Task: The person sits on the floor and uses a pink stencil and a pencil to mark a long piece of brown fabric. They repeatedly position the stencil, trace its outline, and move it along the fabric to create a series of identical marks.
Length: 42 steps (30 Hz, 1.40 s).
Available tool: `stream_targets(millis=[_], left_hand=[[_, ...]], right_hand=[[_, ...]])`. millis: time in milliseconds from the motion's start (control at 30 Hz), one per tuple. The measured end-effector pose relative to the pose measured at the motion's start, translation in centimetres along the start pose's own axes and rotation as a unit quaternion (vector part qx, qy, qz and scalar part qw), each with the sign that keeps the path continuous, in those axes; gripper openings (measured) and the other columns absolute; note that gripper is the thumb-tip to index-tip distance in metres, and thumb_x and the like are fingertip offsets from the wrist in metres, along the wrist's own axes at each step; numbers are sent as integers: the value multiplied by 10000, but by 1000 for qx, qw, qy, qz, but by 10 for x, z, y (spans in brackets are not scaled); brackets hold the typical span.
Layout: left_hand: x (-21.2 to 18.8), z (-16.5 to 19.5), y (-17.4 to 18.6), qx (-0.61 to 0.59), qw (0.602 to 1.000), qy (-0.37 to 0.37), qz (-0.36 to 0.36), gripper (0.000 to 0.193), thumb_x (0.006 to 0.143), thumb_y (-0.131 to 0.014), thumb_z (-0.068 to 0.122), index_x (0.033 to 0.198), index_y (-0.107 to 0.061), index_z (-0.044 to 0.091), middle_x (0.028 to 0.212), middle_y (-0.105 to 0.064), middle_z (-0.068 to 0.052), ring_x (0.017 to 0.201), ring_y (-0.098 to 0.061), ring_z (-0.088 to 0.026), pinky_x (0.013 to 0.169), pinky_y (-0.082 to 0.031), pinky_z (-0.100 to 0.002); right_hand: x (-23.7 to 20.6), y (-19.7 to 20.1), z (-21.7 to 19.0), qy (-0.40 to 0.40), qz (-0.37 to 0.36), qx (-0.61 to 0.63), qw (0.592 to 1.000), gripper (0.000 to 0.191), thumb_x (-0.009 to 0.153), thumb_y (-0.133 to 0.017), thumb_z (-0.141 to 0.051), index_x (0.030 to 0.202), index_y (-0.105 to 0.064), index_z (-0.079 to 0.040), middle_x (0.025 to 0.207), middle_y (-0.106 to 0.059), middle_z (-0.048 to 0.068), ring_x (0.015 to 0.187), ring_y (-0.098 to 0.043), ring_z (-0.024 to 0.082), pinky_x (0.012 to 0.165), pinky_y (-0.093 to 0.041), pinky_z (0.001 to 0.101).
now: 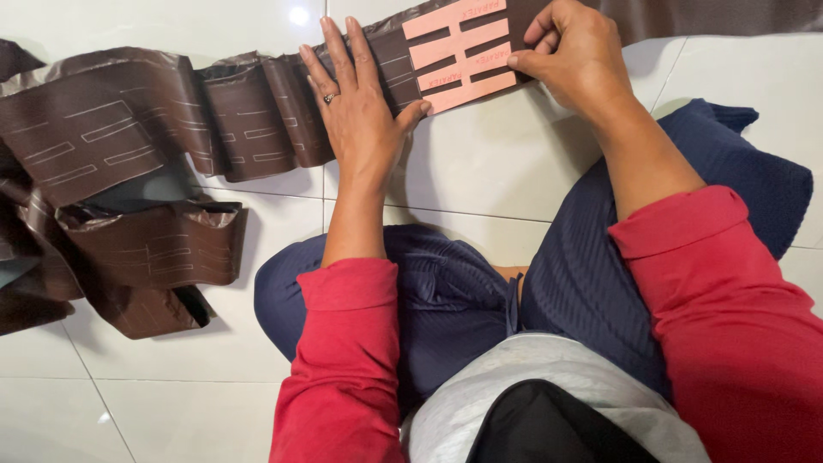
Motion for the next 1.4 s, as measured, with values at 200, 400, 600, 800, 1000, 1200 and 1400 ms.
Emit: stream_targets(millis=[200,400,600,800,1000,1200,1400], left_hand=[[1,1,-2,2,1000,3,-6,1408,656,-1001,539,1640,-108,75,1701,-45,-203,1545,-1,-538,1257,-210,-612],[1,3,-3,-4,1000,-1,3,1393,664,-1000,515,1641,-112,73,1704,-53,-197,1547,-3,-536,1263,-215,-607],[2,6,-2,-6,1000,12,-6,1401,641,-1005,508,1634,-116,76,1700,-58,-193,1545,-11,-533,1261,-214,-605],[1,17,10,1,1000,5,15,1381,647,-1009,490,1638,-146,65,1699,-50,-193,1553,-1,-527,1272,-210,-603],[-17,77,-14,107,991,-83,-13,640,1085,-646,125,1642,-337,64,1584,-456,-112,1526,-420,-323,1176,-417,-438],[-38,119,-46,242,966,-88,-33,678,1008,-584,224,1609,-303,83,1534,-467,-194,1409,-499,-355,1170,-393,-427],[-47,129,-51,268,953,-80,-119,941,882,-566,661,1601,-151,219,1594,-335,-243,1460,-417,-415,1199,-289,-514]], right_hand=[[0,1,2,-17,-8,-6,1000,268,873,-903,-120,1000,-691,-15,806,-678,21,714,-661,95,623,-535,267],[1,2,6,-17,-11,-6,1000,258,878,-896,-112,1002,-691,-17,808,-695,19,719,-668,89,643,-538,261],[1,2,8,-16,-11,1,1000,263,882,-899,-109,1012,-689,-19,809,-686,16,720,-657,83,636,-535,261],[0,3,8,-4,0,1,1000,273,877,-909,-104,1012,-686,-18,805,-685,22,714,-643,78,638,-527,255],[3,2,6,-6,-5,-5,1000,288,870,-918,-114,988,-675,-15,775,-684,24,674,-627,74,615,-510,253],[2,4,2,31,6,-18,999,281,892,-910,-126,1002,-680,-8,780,-686,34,683,-643,89,629,-518,261],[1,7,7,11,-5,-16,1000,276,897,-886,-164,996,-674,-16,787,-683,18,698,-648,78,643,-523,256]])
Point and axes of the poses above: each hand's wrist, its own x-axis towards the middle knuckle, its own y-axis out of the back of the hand, z = x × y, the point moved 5 cm from there along x, towards the middle knuckle
